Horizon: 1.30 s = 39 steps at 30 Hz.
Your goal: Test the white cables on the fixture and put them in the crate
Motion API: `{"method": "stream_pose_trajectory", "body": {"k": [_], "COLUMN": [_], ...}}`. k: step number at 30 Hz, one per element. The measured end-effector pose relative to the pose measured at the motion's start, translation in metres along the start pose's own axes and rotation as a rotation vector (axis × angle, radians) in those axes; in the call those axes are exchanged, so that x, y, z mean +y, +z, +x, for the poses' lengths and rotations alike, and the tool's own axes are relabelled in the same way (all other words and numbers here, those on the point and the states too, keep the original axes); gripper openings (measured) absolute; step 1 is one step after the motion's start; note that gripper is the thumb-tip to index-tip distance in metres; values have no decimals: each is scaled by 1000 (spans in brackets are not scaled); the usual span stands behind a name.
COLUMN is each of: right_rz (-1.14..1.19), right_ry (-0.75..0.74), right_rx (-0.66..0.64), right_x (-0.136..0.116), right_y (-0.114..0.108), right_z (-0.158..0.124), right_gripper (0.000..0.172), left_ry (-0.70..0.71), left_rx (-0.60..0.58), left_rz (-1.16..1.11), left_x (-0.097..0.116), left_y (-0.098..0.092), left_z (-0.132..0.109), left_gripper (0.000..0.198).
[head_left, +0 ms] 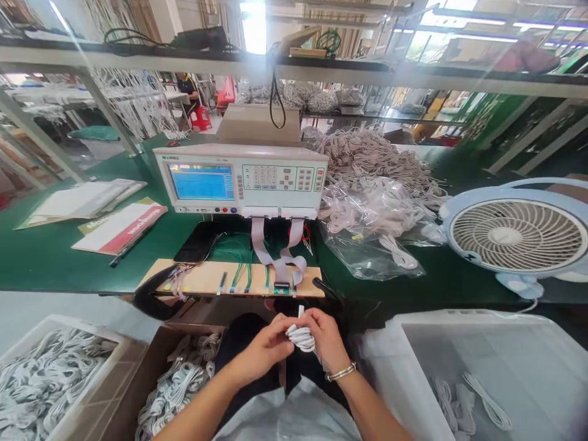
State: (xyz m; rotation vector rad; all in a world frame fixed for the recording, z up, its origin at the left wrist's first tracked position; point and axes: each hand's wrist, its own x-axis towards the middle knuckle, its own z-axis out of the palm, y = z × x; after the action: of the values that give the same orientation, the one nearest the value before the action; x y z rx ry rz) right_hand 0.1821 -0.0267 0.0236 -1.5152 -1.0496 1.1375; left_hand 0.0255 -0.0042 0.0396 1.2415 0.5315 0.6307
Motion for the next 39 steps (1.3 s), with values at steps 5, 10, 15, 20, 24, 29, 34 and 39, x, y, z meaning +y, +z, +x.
{"method": "stream_pose_trajectory", "body": {"k": [5,10,15,20,24,29,34,39], "right_rz": [-87,-159,-165,-80,119,52,68,-13], "right_ry": [-19,-8,1,-7,113,-14,-74,-150], "right_rx": [-2,-35,-101,-126,-40,-47,-210,-238], "right_x": [-9,-16,-15,-15,-9,-7,-7,-7], "right_y": [0,-1,-8,-4,6,2,-9,-10], "right_z": [13,20,24,30,29,23,22,20], "right_gripper": [24,23,23,22,27,23,22,21], "left_ry": [-48,-210,-246,-261,-259,-298,-298,-214], "left_rx": [113,350,371,395,403,434,479,595], "left_rz": [-207,-376,-313,-342,-450,-519,-498,-464], "left_x": [-7,-17,-11,-11,-8,-8,-12,-13], "left_y": [-18,-18,-18,-22,-24,-22,-17,-7], "left_z": [14,23,25,25,23,25,32,38], "left_gripper": [25,24,25,26,24,19,18,25]}}
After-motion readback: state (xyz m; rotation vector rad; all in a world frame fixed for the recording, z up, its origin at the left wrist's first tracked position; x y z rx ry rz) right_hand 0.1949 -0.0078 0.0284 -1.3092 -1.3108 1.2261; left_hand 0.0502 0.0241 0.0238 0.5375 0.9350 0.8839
